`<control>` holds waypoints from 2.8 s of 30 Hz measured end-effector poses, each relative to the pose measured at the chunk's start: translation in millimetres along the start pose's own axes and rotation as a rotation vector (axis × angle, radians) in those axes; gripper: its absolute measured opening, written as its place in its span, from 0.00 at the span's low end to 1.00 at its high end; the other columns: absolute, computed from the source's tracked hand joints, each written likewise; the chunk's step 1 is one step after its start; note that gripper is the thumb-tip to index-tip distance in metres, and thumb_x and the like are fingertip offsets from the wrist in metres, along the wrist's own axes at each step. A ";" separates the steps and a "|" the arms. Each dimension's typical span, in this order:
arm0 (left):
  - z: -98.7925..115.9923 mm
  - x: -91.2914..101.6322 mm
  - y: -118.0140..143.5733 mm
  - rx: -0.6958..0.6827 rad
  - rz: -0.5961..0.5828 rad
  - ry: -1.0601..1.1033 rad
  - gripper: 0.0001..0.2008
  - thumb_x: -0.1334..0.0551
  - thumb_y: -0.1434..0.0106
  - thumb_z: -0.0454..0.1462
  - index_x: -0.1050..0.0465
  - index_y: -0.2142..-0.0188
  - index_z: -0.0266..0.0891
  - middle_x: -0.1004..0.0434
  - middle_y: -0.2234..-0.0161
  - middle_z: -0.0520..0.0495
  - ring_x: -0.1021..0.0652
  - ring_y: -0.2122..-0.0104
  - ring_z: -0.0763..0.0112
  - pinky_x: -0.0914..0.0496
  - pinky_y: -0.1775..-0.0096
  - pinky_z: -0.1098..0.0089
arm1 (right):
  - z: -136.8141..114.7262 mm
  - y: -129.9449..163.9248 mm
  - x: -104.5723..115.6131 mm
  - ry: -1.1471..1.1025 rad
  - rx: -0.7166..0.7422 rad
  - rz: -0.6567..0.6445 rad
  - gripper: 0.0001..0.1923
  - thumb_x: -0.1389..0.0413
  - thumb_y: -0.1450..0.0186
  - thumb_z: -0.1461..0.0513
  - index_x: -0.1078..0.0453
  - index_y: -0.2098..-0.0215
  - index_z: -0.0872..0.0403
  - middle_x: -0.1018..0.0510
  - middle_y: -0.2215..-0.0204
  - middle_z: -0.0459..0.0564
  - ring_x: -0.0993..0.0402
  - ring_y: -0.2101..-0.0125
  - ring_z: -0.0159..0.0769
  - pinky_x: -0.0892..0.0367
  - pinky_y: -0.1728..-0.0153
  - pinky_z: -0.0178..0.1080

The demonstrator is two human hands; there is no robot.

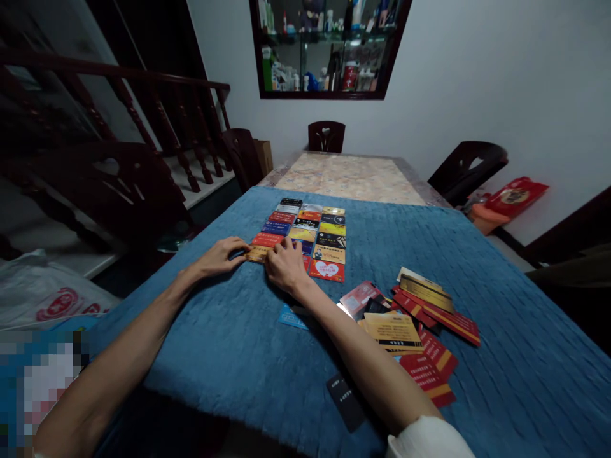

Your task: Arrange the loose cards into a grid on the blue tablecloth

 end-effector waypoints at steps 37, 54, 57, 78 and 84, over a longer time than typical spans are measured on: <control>95.3 -9.1 1.2 -0.370 -0.016 0.055 0.06 0.43 0.36 0.34 0.27 0.62 0.38 0.25 0.62 0.43 0.26 0.60 0.64 0.31 0.56 0.62 | 50.2 124.9 44.6 -0.063 0.137 0.138 0.09 0.46 0.31 0.59 0.24 0.59 0.51 0.21 0.59 0.53 0.38 0.48 0.47 0.46 0.50 0.49; 156.6 -21.0 -16.3 -0.499 -0.321 -0.033 0.13 0.34 0.42 0.45 0.31 0.63 0.40 0.28 0.63 0.45 0.28 0.64 0.62 0.34 0.63 0.64 | 50.4 143.2 46.9 -0.247 0.188 -0.045 0.18 0.44 0.33 0.51 0.26 0.51 0.53 0.23 0.57 0.56 0.37 0.52 0.48 0.39 0.50 0.52; 152.7 -22.9 -11.0 -0.489 -0.307 -0.023 0.16 0.33 0.43 0.45 0.32 0.60 0.40 0.29 0.61 0.45 0.28 0.62 0.62 0.34 0.61 0.64 | 50.3 143.4 46.0 -0.258 0.183 -0.062 0.19 0.44 0.33 0.51 0.26 0.52 0.54 0.24 0.57 0.57 0.37 0.52 0.48 0.39 0.50 0.52; 142.9 -22.3 -4.0 -0.489 -0.254 0.106 0.14 0.32 0.43 0.42 0.26 0.61 0.37 0.29 0.64 0.46 0.28 0.65 0.66 0.34 0.62 0.68 | 51.7 144.4 40.2 -0.291 0.257 0.063 0.13 0.45 0.33 0.56 0.25 0.56 0.55 0.23 0.64 0.55 0.33 0.57 0.45 0.35 0.56 0.48; 137.3 -21.0 -5.7 -0.452 -0.252 0.183 0.10 0.33 0.40 0.41 0.24 0.63 0.36 0.28 0.66 0.46 0.27 0.66 0.68 0.35 0.64 0.70 | 51.5 144.5 40.6 -0.288 0.273 0.142 0.11 0.47 0.30 0.58 0.25 0.59 0.55 0.23 0.67 0.53 0.32 0.60 0.42 0.37 0.59 0.46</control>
Point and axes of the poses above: each hand's wrist, its own y-axis away from the middle knuckle, its own x-axis out of the back of the hand, z = x × y, the point moved 1 cm from there along -y, towards the middle knuckle
